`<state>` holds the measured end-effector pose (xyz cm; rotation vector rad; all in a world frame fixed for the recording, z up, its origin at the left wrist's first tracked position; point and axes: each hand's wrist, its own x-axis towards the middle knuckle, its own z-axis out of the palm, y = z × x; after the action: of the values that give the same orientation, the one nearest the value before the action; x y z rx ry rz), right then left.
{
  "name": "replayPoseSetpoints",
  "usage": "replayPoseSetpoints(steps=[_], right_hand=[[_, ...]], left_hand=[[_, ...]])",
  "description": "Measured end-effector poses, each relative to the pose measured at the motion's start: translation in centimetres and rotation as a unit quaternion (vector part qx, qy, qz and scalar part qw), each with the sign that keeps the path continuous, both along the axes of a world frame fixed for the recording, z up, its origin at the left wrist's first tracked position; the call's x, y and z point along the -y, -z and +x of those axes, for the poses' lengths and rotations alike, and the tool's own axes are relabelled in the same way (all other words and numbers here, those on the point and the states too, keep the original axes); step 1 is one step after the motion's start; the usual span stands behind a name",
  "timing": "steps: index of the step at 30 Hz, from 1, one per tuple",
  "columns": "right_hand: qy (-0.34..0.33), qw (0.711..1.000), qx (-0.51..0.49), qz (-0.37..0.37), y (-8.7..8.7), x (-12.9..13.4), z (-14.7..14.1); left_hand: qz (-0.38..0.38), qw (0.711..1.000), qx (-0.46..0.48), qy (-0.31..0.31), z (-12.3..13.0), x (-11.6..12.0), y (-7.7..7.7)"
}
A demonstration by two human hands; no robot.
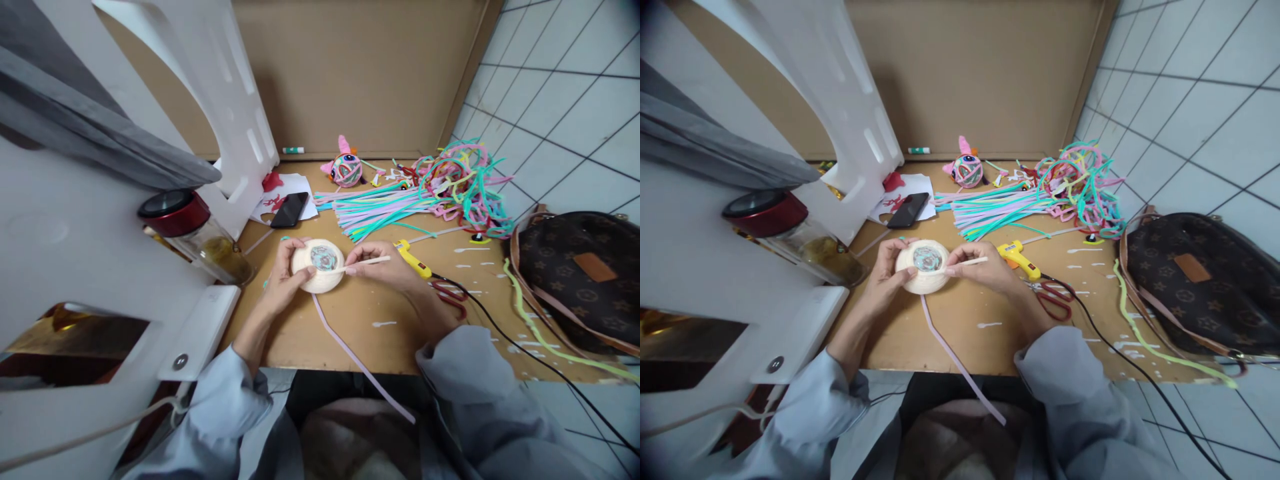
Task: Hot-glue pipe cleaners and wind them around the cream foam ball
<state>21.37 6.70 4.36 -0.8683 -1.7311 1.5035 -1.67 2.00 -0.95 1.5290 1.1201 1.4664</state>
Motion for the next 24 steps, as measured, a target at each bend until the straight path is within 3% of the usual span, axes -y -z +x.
replayPoseSetpoints(steps=[8,19,21,24], right_hand=[[0.066,0.995,0.019,-0.071,1.4,-0.1,-0.8],[0.139,0.975,-0.082,-0.154,3.2,0.4,-2.7],[0.158,0.973,-0.086,-0.145,3.3,0.6,-2.8],[0.173,0.980,-0.064,-0.072,3.1,0.8,-2.9]], left_hand=[[0.007,1.000,0.000,-0.009,-0.4,-0.7,0.7],[0.009,1.000,0.017,-0.010,-0.6,-1.0,1.1],[0.007,1.000,0.020,-0.011,-0.6,-1.0,1.1],[0.011,1.000,0.007,-0.011,-0.7,-0.9,1.1]])
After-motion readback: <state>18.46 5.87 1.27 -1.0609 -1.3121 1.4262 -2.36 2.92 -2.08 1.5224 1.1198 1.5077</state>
